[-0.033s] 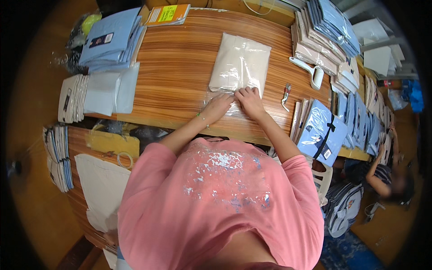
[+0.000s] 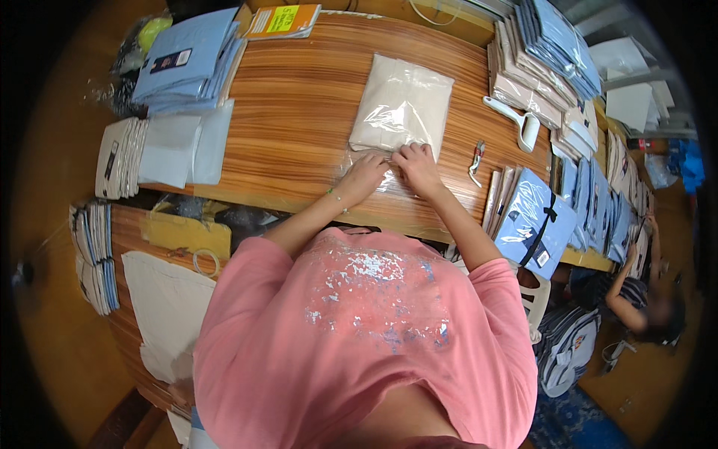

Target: The person folds a shirt by hand, attaches a tag using a small tool, and then places the folded shirt into a clear plastic bag.

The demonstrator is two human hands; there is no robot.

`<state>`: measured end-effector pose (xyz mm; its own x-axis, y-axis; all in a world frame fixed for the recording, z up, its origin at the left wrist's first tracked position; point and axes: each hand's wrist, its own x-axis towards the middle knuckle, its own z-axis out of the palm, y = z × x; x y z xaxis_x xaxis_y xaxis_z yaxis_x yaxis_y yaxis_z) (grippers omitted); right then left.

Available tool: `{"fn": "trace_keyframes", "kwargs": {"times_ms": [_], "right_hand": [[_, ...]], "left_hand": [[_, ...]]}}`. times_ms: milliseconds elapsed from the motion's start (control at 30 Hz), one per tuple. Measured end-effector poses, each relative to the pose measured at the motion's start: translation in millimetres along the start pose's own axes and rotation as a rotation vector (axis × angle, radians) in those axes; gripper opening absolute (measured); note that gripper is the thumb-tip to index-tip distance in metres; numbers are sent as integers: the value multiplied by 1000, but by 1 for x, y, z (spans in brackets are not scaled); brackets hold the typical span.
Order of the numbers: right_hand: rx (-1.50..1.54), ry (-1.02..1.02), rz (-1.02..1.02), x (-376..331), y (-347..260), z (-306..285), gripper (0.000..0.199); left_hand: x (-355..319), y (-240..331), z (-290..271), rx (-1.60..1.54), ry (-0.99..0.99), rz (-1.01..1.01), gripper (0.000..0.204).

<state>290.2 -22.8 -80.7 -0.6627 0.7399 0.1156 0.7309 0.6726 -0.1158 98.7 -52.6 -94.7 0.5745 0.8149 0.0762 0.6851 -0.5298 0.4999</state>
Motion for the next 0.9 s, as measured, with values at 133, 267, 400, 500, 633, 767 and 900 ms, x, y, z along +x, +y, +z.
{"fn": "trace_keyframes", "kwargs": {"times_ms": [133,267,400,500,633,767,900], "right_hand": [[-63,248,-50,11,0,-11,32],[4,236,-64,24,7,-6,32],[169,264,-46,26,17,-5,35],[193,251,6,29,15,-12,37],[163,248,19,31,14,-15,42],[129,167,56,33,9,-14,43],[121,150,179,33,1,-2,44]], "left_hand": [[-17,5,18,116,246,97,32],[-12,2,14,127,182,109,41],[-6,0,8,143,172,129,43],[-9,-1,4,111,152,29,44],[-4,6,-5,169,23,-21,46],[-3,4,-10,238,8,9,46],[-24,-5,-13,80,-7,-11,41]]}}
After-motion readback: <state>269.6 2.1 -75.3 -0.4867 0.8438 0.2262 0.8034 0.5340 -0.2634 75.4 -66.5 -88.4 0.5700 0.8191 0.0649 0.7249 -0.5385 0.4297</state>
